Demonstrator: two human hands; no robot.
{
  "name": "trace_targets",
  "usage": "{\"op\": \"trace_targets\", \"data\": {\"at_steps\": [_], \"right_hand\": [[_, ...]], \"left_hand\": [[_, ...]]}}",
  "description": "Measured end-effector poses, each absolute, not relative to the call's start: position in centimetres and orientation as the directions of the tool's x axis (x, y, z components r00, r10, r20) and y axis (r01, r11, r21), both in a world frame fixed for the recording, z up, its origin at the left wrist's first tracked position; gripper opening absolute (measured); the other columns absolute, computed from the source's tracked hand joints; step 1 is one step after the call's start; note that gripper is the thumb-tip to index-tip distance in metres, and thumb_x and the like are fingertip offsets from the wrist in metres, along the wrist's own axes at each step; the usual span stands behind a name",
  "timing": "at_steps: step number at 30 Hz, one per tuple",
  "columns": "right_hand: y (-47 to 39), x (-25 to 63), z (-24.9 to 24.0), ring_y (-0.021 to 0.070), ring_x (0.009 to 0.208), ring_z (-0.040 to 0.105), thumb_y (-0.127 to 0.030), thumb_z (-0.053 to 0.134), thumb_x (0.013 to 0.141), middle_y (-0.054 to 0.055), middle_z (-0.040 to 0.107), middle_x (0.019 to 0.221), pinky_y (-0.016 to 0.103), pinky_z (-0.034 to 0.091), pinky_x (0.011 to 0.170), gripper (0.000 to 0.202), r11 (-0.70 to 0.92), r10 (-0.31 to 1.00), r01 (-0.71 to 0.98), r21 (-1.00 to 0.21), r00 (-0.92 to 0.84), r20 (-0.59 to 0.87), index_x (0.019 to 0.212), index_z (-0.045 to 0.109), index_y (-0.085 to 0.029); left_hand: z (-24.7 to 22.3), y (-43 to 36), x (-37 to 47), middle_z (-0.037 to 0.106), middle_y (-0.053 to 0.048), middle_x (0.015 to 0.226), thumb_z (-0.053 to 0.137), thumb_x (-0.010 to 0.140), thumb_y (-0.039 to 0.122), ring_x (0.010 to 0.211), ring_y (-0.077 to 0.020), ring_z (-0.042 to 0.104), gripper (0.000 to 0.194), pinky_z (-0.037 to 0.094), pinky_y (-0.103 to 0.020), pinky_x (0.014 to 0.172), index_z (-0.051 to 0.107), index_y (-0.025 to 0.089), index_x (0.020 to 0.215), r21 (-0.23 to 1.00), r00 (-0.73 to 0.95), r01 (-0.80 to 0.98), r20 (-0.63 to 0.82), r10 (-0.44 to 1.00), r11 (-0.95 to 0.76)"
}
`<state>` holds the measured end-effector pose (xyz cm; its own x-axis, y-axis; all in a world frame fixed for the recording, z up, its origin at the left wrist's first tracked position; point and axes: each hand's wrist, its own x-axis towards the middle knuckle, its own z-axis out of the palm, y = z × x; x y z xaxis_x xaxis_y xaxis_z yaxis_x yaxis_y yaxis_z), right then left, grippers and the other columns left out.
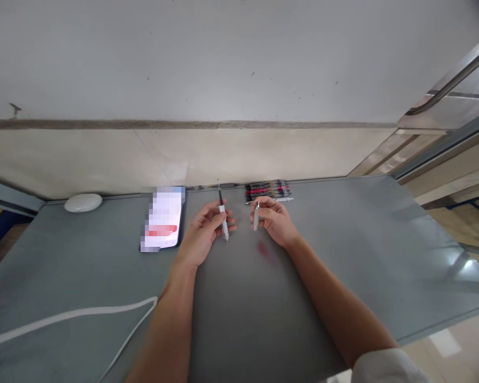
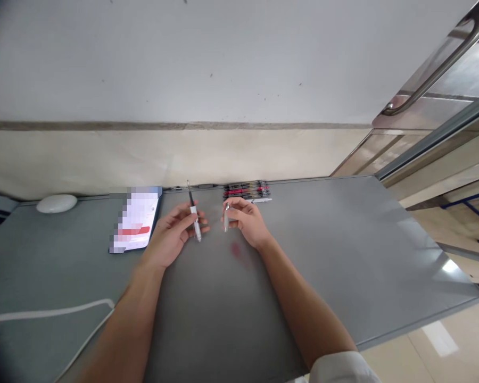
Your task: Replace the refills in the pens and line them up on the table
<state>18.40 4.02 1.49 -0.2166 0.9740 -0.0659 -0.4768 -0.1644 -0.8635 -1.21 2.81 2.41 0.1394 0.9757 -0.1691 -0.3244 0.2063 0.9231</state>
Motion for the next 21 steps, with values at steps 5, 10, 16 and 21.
{"op": "trace_targets", "data": {"at_steps": [5,10,16,21], "right_hand": [[4.1,18.7,1.3,0.0115,0.063,0.061,-0.023,0.074,0.069,-0.004,0.063,0.081,0.028,0.055,0.054,0.018,-0.164,0.961,-0.488,-0.857,-0.276,-0.026,0.085,0.066,-0.024],[3.9,18.8,1.4,0.0124,0.067,0.063,-0.024,0.075,0.069,-0.003,0.063,0.084,0.028,0.057,0.057,0.017,-0.134,0.967,-0.508,-0.851,-0.254,0.000,0.084,0.066,-0.023],[3.9,18.7,1.9,0.0125,0.068,0.062,-0.025,0.073,0.070,-0.002,0.062,0.085,0.028,0.057,0.056,0.019,-0.102,0.987,-0.517,-0.850,-0.162,-0.020,0.089,0.069,-0.025],[4.0,18.3,2.0,0.0115,0.068,0.062,-0.024,0.076,0.067,-0.003,0.060,0.086,0.028,0.058,0.057,0.015,0.003,1.000,-0.568,-0.823,-0.001,0.005,0.080,0.067,-0.024]], "left_hand": [[2.9,2.7,-0.8,0.069,-0.005,0.092,0.072,0.080,0.036,0.082,-0.0201,0.070,0.036,0.060,-0.040,0.077,0.064,0.020,0.111,0.966,0.145,-0.185,-0.155,0.977,0.181],[3.9,2.7,-0.7,0.069,-0.006,0.098,0.070,0.081,0.043,0.084,-0.0209,0.069,0.046,0.058,-0.038,0.078,0.062,0.021,0.119,0.991,0.184,0.009,-0.133,0.974,0.133],[5.7,3.6,-1.6,0.070,-0.006,0.102,0.061,0.086,0.048,0.084,-0.0209,0.069,0.051,0.054,-0.041,0.085,0.055,0.026,0.132,0.954,0.330,0.291,-0.174,0.928,0.076],[7.3,4.5,-2.4,0.071,-0.005,0.098,0.053,0.090,0.051,0.088,-0.0217,0.068,0.045,0.050,-0.038,0.084,0.059,0.028,0.128,0.864,0.450,0.502,-0.218,0.866,-0.043]]}}
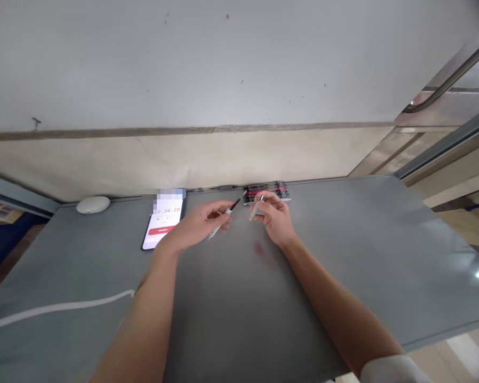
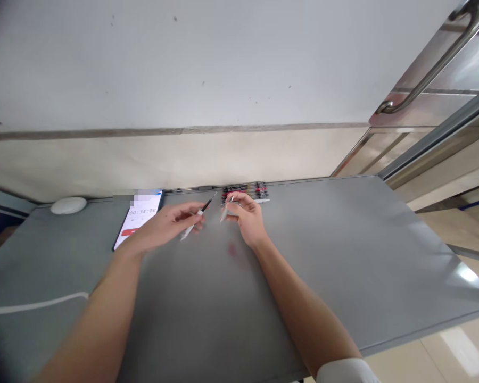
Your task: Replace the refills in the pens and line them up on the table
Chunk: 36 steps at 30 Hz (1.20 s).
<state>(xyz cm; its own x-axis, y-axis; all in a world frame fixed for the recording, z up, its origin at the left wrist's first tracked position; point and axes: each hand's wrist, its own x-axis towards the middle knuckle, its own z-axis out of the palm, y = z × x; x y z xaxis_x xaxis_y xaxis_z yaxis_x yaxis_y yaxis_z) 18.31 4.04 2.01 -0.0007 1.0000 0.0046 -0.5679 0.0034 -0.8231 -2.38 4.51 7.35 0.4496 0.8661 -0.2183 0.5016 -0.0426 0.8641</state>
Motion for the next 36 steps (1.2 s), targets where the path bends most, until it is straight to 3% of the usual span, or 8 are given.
{"op": "trace_targets", "data": {"at_steps": [9,16,36], "right_hand": [[4.3,18.1,2.0,0.0104,0.071,0.062,-0.026,0.075,0.069,-0.005,0.060,0.081,0.027,0.058,0.063,0.018,0.124,0.968,-0.589,-0.799,0.250,-0.034,0.081,0.062,-0.026],[4.3,18.1,1.8,0.0098,0.072,0.060,-0.025,0.076,0.068,-0.006,0.059,0.080,0.027,0.059,0.065,0.020,0.163,0.943,-0.609,-0.776,0.327,-0.059,0.081,0.061,-0.026],[4.3,18.3,1.8,0.0077,0.073,0.059,-0.025,0.077,0.068,-0.005,0.058,0.086,0.026,0.061,0.066,0.020,0.168,0.953,-0.594,-0.787,0.303,-0.026,0.082,0.063,-0.026]], "left_hand": [[8.1,5.5,-2.7,0.071,-0.003,0.091,0.051,0.089,0.054,0.083,-0.0187,0.067,0.047,0.046,-0.027,0.067,0.058,0.029,0.128,0.780,0.508,0.625,-0.377,0.774,-0.030],[7.7,5.8,-2.7,0.071,-0.003,0.091,0.052,0.090,0.047,0.079,-0.0171,0.067,0.041,0.047,-0.028,0.071,0.060,0.028,0.126,0.789,0.561,0.613,-0.397,0.727,-0.042],[7.8,5.7,-2.6,0.070,-0.004,0.095,0.052,0.089,0.046,0.078,-0.0173,0.066,0.039,0.047,-0.028,0.068,0.063,0.027,0.121,0.782,0.573,0.619,-0.396,0.717,-0.063]]}}
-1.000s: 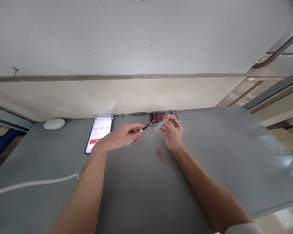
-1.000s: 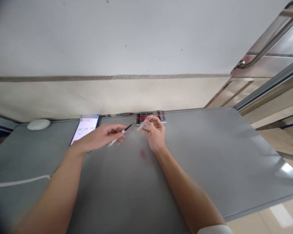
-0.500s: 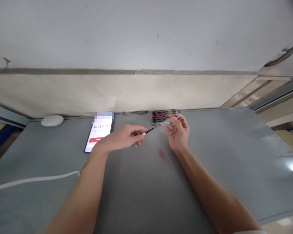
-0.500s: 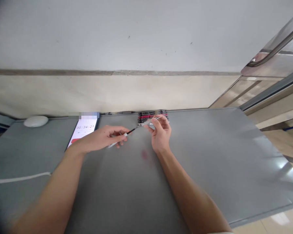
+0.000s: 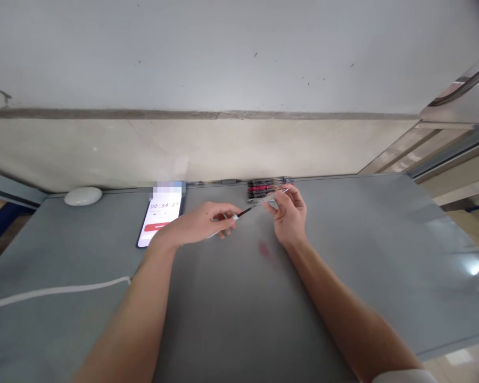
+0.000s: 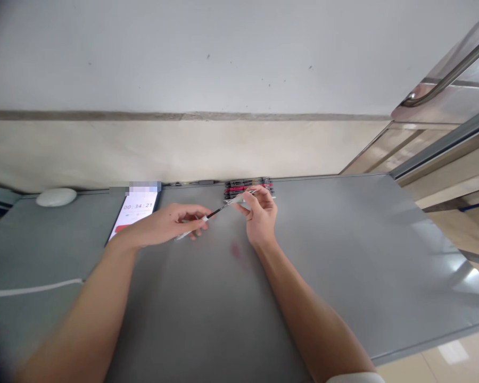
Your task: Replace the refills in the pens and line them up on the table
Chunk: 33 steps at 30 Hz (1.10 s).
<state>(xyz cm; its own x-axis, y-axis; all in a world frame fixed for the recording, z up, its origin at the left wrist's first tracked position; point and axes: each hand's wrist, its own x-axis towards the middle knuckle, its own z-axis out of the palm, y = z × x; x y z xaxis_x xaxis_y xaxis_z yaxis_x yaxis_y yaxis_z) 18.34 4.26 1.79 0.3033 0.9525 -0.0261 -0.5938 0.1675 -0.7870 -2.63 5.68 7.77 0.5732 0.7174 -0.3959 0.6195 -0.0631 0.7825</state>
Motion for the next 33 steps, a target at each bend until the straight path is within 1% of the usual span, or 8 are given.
{"op": "trace_targets", "data": {"at_steps": [5,11,14,16,18,22,26,33], "right_hand": [[4.1,18.1,1.8,0.0107,0.075,0.062,-0.026,0.076,0.069,-0.004,0.057,0.082,0.027,0.060,0.064,0.019,0.144,0.967,-0.556,-0.819,0.256,-0.004,0.083,0.063,-0.027],[3.7,17.6,2.0,0.0128,0.078,0.064,-0.028,0.078,0.067,-0.003,0.059,0.088,0.027,0.060,0.063,0.020,0.116,0.981,-0.491,-0.864,0.195,0.021,0.081,0.063,-0.025],[3.5,17.4,2.0,0.0128,0.077,0.064,-0.026,0.078,0.067,-0.002,0.060,0.088,0.027,0.060,0.064,0.019,0.110,0.987,-0.473,-0.874,0.158,0.038,0.081,0.065,-0.025],[3.4,17.3,2.0,0.0126,0.077,0.065,-0.025,0.078,0.068,-0.002,0.061,0.088,0.028,0.061,0.065,0.018,0.112,0.988,-0.473,-0.874,0.145,0.048,0.082,0.066,-0.025],[3.4,17.3,1.9,0.0127,0.077,0.065,-0.025,0.078,0.068,-0.002,0.061,0.088,0.028,0.061,0.066,0.017,0.112,0.989,-0.470,-0.875,0.141,0.051,0.081,0.067,-0.025],[3.5,17.3,1.9,0.0127,0.077,0.064,-0.028,0.078,0.068,-0.001,0.063,0.088,0.028,0.060,0.067,0.018,0.103,0.988,-0.460,-0.882,0.151,0.037,0.080,0.067,-0.024],[3.7,17.4,1.8,0.0120,0.074,0.062,-0.029,0.079,0.066,-0.002,0.063,0.083,0.028,0.060,0.067,0.019,0.089,0.984,-0.455,-0.886,0.176,0.009,0.079,0.067,-0.024],[3.5,17.2,1.9,0.0104,0.070,0.061,-0.029,0.080,0.067,-0.003,0.064,0.076,0.027,0.059,0.067,0.019,0.095,0.984,-0.453,-0.887,0.178,0.014,0.079,0.067,-0.024]], "left_hand": [[7.8,5.5,-2.5,0.070,-0.004,0.090,0.052,0.088,0.047,0.080,-0.0186,0.066,0.040,0.047,-0.028,0.068,0.063,0.027,0.121,0.791,0.572,0.608,-0.382,0.726,-0.064],[8.0,5.4,-1.9,0.071,-0.002,0.086,0.052,0.088,0.047,0.075,-0.0169,0.064,0.038,0.046,-0.027,0.065,0.064,0.027,0.119,0.806,0.566,0.588,-0.352,0.745,-0.066],[7.8,5.4,-1.6,0.070,-0.001,0.082,0.051,0.089,0.046,0.075,-0.0167,0.063,0.030,0.043,-0.026,0.065,0.070,0.025,0.099,0.781,0.556,0.616,-0.341,0.758,-0.101],[7.6,5.5,-1.4,0.069,0.000,0.078,0.050,0.089,0.046,0.075,-0.0172,0.063,0.031,0.043,-0.027,0.066,0.070,0.023,0.084,0.762,0.567,0.633,-0.335,0.752,-0.138],[7.4,5.5,-1.3,0.068,-0.001,0.076,0.049,0.090,0.047,0.074,-0.0175,0.063,0.034,0.042,-0.027,0.066,0.068,0.021,0.079,0.762,0.582,0.627,-0.322,0.746,-0.161],[7.2,5.5,-1.2,0.067,-0.001,0.074,0.048,0.090,0.051,0.073,-0.0170,0.062,0.037,0.043,-0.027,0.065,0.066,0.020,0.079,0.790,0.585,0.591,-0.279,0.761,-0.165],[7.2,5.5,-1.1,0.067,-0.002,0.076,0.050,0.088,0.052,0.072,-0.0165,0.061,0.037,0.044,-0.027,0.065,0.065,0.020,0.078,0.816,0.588,0.556,-0.252,0.768,-0.159],[6.7,5.5,-1.0,0.067,-0.002,0.075,0.050,0.088,0.053,0.071,-0.0172,0.061,0.036,0.044,-0.028,0.064,0.066,0.021,0.082,0.808,0.567,0.567,-0.242,0.787,-0.160]]}}
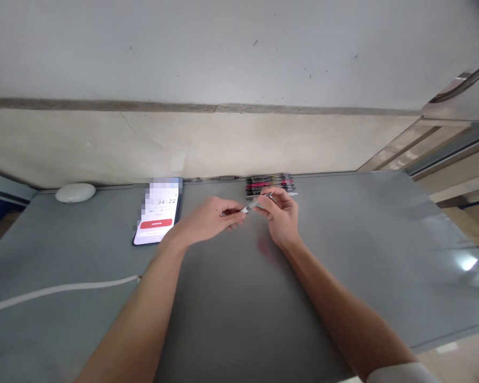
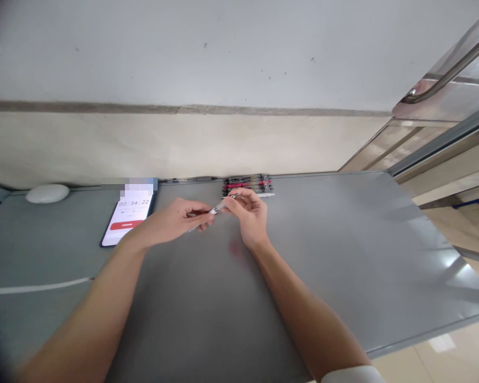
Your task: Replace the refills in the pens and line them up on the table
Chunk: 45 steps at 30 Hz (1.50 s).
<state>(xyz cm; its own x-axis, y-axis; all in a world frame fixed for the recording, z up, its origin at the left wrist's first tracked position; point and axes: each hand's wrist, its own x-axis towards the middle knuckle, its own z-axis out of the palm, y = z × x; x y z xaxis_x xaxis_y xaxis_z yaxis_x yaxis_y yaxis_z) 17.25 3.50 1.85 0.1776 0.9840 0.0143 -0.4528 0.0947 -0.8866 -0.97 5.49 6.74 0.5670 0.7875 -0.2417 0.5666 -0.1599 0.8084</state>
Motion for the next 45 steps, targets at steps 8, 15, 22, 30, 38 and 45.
{"op": "trace_targets", "data": {"at_steps": [8,15,22,30,38,45], "right_hand": [[3.7,17.1,1.8,0.0092,0.070,0.061,-0.030,0.081,0.065,-0.003,0.063,0.078,0.026,0.059,0.067,0.021,0.091,0.977,-0.487,-0.869,0.214,-0.018,0.078,0.066,-0.024],[3.8,17.1,1.7,0.0100,0.071,0.060,-0.031,0.083,0.061,-0.003,0.063,0.081,0.027,0.060,0.064,0.024,0.093,0.962,-0.486,-0.869,0.268,-0.047,0.076,0.065,-0.023],[3.8,17.2,1.8,0.0115,0.074,0.062,-0.033,0.081,0.064,-0.003,0.063,0.080,0.030,0.060,0.070,0.023,0.104,0.968,-0.466,-0.879,0.249,-0.017,0.078,0.066,-0.023],[3.7,17.7,2.1,0.0132,0.074,0.067,-0.028,0.079,0.067,-0.004,0.063,0.081,0.024,0.056,0.057,0.019,0.082,0.995,-0.575,-0.814,0.098,0.031,0.078,0.064,-0.025],[3.5,18.0,1.6,0.0097,0.066,0.059,-0.031,0.080,0.067,-0.007,0.053,0.073,0.025,0.057,0.057,0.024,0.040,0.998,-0.680,-0.732,-0.009,0.063,0.076,0.058,-0.027],[3.8,17.9,1.5,0.0087,0.067,0.061,-0.027,0.079,0.070,-0.006,0.055,0.075,0.023,0.057,0.059,0.020,0.072,0.996,-0.697,-0.714,0.011,0.090,0.077,0.061,-0.025]], "left_hand": [[6.3,5.4,-0.3,0.063,0.001,0.068,0.049,0.089,0.052,0.066,-0.0153,0.057,0.036,0.039,-0.026,0.059,0.062,0.021,0.075,0.781,0.539,0.592,-0.203,0.818,-0.196],[6.4,5.1,0.3,0.053,0.002,0.061,0.048,0.089,0.048,0.056,-0.0132,0.047,0.035,0.031,-0.026,0.053,0.061,0.021,0.071,0.761,0.492,0.607,-0.132,0.861,-0.230],[6.0,5.4,0.0,0.063,0.001,0.069,0.051,0.089,0.049,0.067,-0.0164,0.059,0.033,0.041,-0.026,0.061,0.066,0.021,0.079,0.797,0.500,0.572,-0.153,0.853,-0.193],[6.9,5.2,-0.3,0.068,-0.002,0.073,0.049,0.091,0.052,0.070,-0.0165,0.064,0.039,0.044,-0.027,0.065,0.068,0.019,0.081,0.877,0.647,0.470,-0.265,0.714,-0.100],[7.2,4.9,0.2,0.070,-0.004,0.073,0.049,0.092,0.050,0.070,-0.0170,0.066,0.040,0.047,-0.028,0.066,0.069,0.018,0.081,0.919,0.721,0.393,-0.294,0.628,-0.021],[6.7,5.2,0.1,0.066,-0.001,0.068,0.052,0.091,0.047,0.065,-0.0131,0.061,0.036,0.041,-0.025,0.061,0.068,0.019,0.077,0.910,0.683,0.411,-0.265,0.681,-0.058]]}}
